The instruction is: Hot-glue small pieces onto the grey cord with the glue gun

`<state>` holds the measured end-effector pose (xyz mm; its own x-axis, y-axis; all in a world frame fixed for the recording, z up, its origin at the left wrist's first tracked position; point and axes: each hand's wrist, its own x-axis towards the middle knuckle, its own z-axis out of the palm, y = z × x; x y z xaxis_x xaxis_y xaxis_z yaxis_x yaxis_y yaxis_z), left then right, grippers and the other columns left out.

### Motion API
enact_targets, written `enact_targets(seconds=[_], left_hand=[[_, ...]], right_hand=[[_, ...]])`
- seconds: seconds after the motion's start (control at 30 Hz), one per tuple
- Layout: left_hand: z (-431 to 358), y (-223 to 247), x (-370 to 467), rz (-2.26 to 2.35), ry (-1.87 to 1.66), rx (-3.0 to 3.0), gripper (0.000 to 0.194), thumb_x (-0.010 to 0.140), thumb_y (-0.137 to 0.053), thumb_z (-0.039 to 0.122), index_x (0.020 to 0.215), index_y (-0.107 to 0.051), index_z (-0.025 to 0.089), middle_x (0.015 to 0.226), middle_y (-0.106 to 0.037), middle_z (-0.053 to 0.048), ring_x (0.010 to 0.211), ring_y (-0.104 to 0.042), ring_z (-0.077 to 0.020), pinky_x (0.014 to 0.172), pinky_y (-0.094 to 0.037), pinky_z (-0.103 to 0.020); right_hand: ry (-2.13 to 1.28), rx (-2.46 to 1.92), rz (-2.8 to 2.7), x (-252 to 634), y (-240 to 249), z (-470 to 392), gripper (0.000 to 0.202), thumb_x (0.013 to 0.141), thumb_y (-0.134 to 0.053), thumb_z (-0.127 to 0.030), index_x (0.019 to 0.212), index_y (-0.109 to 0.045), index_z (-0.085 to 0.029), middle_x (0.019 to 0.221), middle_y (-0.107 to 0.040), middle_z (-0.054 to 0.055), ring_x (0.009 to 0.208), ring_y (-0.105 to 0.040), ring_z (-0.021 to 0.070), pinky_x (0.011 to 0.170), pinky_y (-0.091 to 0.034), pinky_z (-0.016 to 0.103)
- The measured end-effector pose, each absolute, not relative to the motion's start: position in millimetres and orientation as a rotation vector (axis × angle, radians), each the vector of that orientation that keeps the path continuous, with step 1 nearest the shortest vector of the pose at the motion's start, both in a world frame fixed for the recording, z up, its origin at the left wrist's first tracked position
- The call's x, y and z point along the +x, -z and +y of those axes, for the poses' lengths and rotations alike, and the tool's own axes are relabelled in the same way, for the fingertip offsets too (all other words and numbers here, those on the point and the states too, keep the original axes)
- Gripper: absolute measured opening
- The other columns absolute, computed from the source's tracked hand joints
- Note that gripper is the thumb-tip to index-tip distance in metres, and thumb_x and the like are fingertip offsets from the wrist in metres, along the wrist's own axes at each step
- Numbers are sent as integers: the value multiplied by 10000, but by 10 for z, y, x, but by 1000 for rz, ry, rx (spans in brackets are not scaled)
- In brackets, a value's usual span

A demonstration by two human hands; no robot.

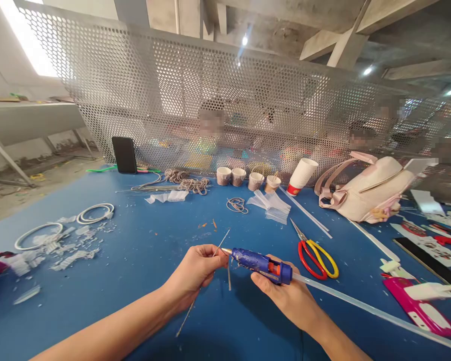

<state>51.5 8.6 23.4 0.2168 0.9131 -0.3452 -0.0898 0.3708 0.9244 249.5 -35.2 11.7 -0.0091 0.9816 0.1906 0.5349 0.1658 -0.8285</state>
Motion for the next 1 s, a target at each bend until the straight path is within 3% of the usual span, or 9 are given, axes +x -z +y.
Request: enact_targets(seconds=[0.1, 0.17, 0.63, 0.87, 1.0], left_hand=[[90, -245, 522, 1137, -854, 935, 301, 574, -739, 381, 580, -551, 145, 504, -470, 68, 365, -164, -8, 368, -76, -217], [90, -249, 526, 1144, -860, 932, 298, 564, -742, 374, 567, -547, 148, 488, -452, 75, 361, -164, -10, 366, -78, -214], [73, -262, 536, 1140, -863, 938, 307, 565, -739, 389, 577, -550, 147, 534, -520, 48, 357, -172, -7, 365, -82, -221], [74, -255, 543, 1144, -869, 938, 272, 557, -738, 353, 570, -554, 153, 477, -427, 81, 365, -165, -16, 367, -81, -219], [73, -251, 547, 1146, -877, 937, 278, 562, -735, 364, 567, -557, 150, 495, -463, 68, 362, -170, -12, 367, -87, -217]], right_hand=[[-703, -1397, -1835, 2487, -261, -339, 171, 803, -597, -400, 747, -684, -264, 643, -649, 0, 655, -638, 184, 577, -525, 232], [-679, -1377, -1868, 2488, -315, -333, 145, 803, -603, -373, 746, -685, -267, 609, -639, -9, 609, -623, 175, 535, -513, 220], [-574, -1426, -1796, 2461, -235, -344, 172, 780, -618, -402, 707, -673, -256, 681, -661, 9, 698, -640, 186, 596, -525, 225], [-617, -1382, -1880, 2460, -288, -338, 157, 811, -589, -374, 734, -672, -266, 607, -637, -12, 601, -609, 168, 529, -503, 217], [-587, -1428, -1891, 2453, -283, -350, 216, 826, -555, -418, 721, -648, -253, 655, -649, -1, 666, -617, 174, 611, -508, 230]])
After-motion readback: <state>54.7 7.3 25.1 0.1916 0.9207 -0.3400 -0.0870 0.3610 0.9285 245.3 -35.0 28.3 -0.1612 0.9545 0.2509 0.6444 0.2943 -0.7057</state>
